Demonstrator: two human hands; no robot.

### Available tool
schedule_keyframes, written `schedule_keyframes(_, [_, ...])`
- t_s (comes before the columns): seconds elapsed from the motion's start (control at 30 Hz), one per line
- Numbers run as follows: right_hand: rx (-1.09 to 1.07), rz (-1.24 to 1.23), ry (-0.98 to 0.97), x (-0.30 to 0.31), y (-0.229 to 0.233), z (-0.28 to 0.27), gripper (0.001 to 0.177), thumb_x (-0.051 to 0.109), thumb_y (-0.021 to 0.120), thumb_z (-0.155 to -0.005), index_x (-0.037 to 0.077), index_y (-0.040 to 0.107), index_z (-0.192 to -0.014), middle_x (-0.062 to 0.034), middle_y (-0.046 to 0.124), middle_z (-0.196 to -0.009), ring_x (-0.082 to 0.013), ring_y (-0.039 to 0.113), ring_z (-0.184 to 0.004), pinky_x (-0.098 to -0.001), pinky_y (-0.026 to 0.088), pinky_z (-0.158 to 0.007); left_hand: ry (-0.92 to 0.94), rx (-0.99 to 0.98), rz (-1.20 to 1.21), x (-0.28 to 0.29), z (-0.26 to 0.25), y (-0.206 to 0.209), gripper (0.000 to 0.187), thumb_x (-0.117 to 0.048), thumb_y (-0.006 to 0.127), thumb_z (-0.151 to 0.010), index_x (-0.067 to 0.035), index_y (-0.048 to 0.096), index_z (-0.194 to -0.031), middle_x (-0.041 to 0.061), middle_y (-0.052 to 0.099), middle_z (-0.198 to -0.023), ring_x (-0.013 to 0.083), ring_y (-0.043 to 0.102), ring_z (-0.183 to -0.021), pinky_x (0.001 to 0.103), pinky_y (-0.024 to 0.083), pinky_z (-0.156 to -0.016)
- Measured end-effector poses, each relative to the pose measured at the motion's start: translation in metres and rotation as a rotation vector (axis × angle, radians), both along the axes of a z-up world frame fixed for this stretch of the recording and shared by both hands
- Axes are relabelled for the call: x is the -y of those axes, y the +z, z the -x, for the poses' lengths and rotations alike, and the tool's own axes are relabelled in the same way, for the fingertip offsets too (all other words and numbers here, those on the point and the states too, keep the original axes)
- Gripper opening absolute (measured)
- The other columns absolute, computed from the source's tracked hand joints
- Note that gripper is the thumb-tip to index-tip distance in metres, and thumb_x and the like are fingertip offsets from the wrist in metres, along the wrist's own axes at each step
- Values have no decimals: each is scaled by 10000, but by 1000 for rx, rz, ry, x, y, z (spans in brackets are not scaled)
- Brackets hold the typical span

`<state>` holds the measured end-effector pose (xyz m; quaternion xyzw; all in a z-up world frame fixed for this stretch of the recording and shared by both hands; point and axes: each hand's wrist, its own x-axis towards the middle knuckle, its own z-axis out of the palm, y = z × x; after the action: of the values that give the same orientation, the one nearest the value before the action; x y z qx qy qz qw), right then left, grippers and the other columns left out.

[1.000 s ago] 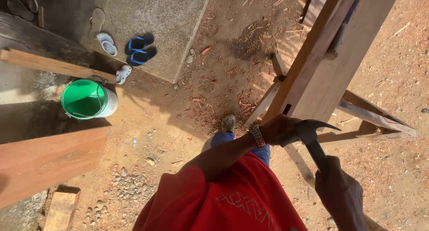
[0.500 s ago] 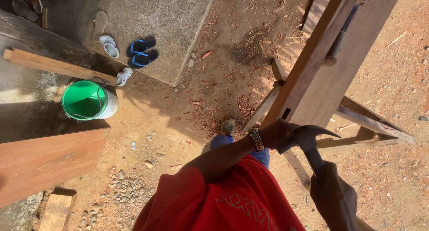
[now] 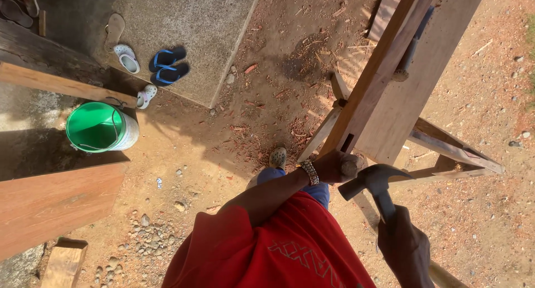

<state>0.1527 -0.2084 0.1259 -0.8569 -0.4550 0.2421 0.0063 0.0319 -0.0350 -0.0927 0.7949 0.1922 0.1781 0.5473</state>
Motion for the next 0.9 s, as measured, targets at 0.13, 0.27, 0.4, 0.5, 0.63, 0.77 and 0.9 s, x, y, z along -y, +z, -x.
schedule_keyframes(0.13, [63, -181, -35, -1, -7, -6, 205, 269, 666, -933, 118, 596, -1051, -159, 678, -651, -388, 698, -624, -500, 549, -598, 92, 180, 8, -14, -1, 52, 235, -290, 772, -882, -107, 639, -945, 138, 709, -803, 309, 722, -747, 388, 578, -674])
schedule_keyframes(0.27, [51, -380, -84, -3, 1, -7, 261, 224, 756, -955, 60, 556, -983, -166, 637, -673, -366, 674, -606, -453, 524, -573, 81, 164, -3, -21, -1, 81, 282, -328, 768, -912, -111, 591, -870, 112, 677, -733, 262, 696, -675, 384, 558, -663])
schedule_keyframes(0.4, [38, -423, -162, -1, 30, 1, 261, 161, 771, -1011, 21, 552, -989, -171, 638, -717, -334, 675, -632, -421, 503, -574, 127, 189, 344, -44, 25, 157, 279, -204, 808, -939, -84, 599, -798, 43, 623, -654, 118, 574, -633, 321, 505, -572])
schedule_keyframes(0.5, [20, -501, -128, 0, 40, 7, 247, 152, 778, -1013, 18, 571, -994, -148, 650, -717, -296, 694, -637, -411, 512, -579, 42, 397, 332, -52, 38, 159, 271, -136, 785, -997, -86, 581, -825, -7, 637, -744, 70, 609, -707, 328, 581, -779])
schedule_keyframes(0.63, [50, -583, -53, 3, 37, 8, 236, 137, 780, -1020, 7, 608, -1116, -149, 700, -845, -292, 724, -726, -392, 556, -662, 52, 335, 397, -58, 43, 179, 284, -102, 769, -999, -70, 560, -809, 16, 608, -772, 91, 592, -738, 304, 538, -728])
schedule_keyframes(0.77, [44, -563, -124, 5, 31, 5, 277, 149, 829, -989, 17, 603, -1081, -148, 712, -847, -277, 738, -720, -367, 557, -643, 5, 290, 383, -60, 41, 181, 283, -108, 778, -980, -80, 564, -797, 0, 616, -741, 84, 594, -703, 314, 566, -793])
schedule_keyframes(0.9, [35, -556, -139, 1, 28, -5, 300, 153, 836, -964, 12, 607, -1094, -139, 701, -816, -269, 737, -700, -357, 553, -626, -41, 358, 386, -60, 32, 177, 297, -90, 743, -1017, -84, 546, -794, 5, 575, -734, 91, 569, -693, 440, 516, -1168])
